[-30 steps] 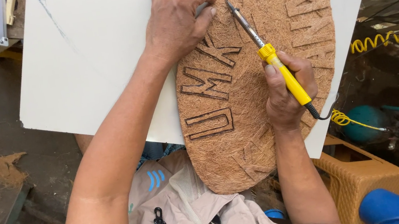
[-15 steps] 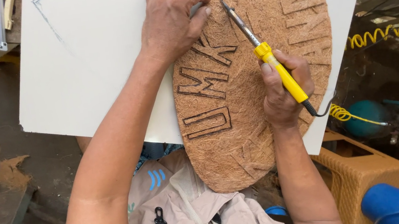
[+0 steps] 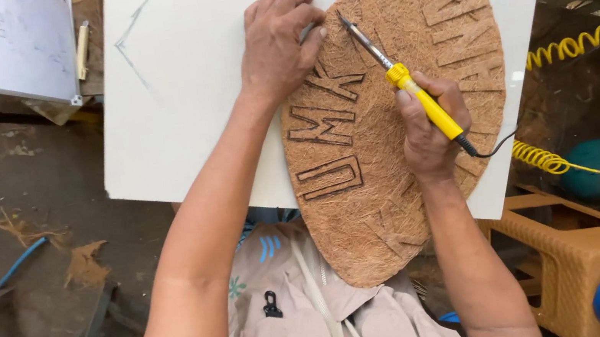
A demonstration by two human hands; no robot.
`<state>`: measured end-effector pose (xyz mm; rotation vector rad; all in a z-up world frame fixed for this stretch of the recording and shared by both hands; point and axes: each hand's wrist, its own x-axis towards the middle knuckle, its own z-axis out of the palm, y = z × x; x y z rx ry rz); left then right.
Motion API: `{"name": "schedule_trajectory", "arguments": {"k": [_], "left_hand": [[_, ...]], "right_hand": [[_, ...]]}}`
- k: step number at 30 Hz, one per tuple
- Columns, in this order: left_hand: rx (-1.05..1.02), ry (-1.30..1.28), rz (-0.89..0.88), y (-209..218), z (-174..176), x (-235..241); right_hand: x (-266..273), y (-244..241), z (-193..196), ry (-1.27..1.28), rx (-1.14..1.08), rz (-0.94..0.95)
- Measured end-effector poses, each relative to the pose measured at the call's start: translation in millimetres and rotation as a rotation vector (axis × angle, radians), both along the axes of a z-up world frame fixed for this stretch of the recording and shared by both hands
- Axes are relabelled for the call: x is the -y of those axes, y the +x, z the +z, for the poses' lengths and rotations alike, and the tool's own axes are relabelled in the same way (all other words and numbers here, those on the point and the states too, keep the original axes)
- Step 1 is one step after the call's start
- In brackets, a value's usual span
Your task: The person uses a yellow electric carving tool to trace and deepen letter outlines on a brown cocofiber mat. They hold the mat with the left hand while guiding the tool along the edges of the letters with the right hand, working on a white workbench in a workshop.
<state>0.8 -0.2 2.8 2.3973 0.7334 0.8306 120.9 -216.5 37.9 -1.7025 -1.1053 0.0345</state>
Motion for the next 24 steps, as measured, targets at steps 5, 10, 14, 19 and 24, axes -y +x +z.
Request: {"name": "schedule_trajectory", "arguments": {"k": [5, 10, 14, 19, 24], "left_hand": [[-0.011, 0.010, 0.007, 0.1, -0.5, 1.7], [-0.005, 0.075, 0.002, 0.3, -0.7, 0.7], [-0.027, 0.048, 0.009, 0.8, -0.3, 2.3], [-0.023, 0.059, 0.005, 0.3, -1.3, 2.8], [-0.011, 0.059, 0.000, -0.4, 0.1, 2.9]], "right_hand": [[-1.3, -2.4, -3.9, 0.013, -0.020, -0.007], [-1.1, -2.8, -6.6, 0.025, -0.043, -0.014], [0.5, -3.6, -5.0, 0.026, -0.001, -0.012], [2.2, -5.7, -5.0, 0.026, -0.030, -0.023], [2.6, -7.4, -2.6, 0.033, -0.008, -0.009]]}}
